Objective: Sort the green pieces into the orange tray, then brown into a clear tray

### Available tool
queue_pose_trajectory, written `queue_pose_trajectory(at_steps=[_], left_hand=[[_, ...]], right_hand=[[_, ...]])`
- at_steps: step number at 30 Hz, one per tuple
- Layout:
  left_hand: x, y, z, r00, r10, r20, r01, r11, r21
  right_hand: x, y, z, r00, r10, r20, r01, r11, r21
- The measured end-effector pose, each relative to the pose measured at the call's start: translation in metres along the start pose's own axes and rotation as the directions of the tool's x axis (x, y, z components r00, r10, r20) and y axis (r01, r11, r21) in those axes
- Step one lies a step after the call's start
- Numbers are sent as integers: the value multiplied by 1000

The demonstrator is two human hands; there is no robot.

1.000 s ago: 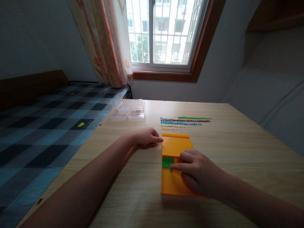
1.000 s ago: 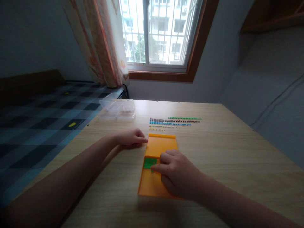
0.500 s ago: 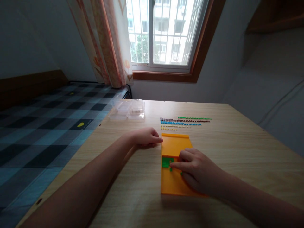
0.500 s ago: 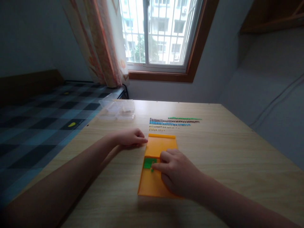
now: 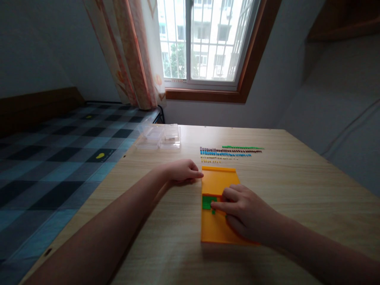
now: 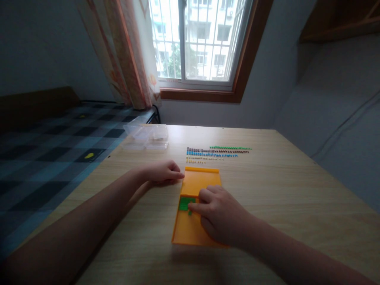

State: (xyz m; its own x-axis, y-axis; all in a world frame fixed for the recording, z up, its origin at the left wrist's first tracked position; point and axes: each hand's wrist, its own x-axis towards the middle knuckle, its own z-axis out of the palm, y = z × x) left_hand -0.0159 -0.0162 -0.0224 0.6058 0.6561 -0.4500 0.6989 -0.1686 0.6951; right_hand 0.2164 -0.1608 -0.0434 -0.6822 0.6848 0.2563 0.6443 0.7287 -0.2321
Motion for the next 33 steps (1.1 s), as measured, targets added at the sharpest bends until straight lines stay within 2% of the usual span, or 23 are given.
queue_pose_trajectory(at_steps=[12, 23, 28, 33], left_hand=[[0, 0, 0, 1000, 1, 2, -1, 1000, -19], [0, -3, -1, 1000, 2, -3, -2, 1000, -13], [1, -4, 1, 1000, -5, 16, 6, 999, -36], [1, -3, 2, 1000, 1, 14, -1, 1000, -24]], right_hand=[[1, 1, 0, 1000, -20, -6, 20, 1000, -13], [-3, 1, -9, 996, -88, 19, 85, 991, 108], [-5, 6, -10, 999, -33, -40, 37, 995, 97], [-4, 9, -8, 1000, -2, -9, 2, 998, 60]])
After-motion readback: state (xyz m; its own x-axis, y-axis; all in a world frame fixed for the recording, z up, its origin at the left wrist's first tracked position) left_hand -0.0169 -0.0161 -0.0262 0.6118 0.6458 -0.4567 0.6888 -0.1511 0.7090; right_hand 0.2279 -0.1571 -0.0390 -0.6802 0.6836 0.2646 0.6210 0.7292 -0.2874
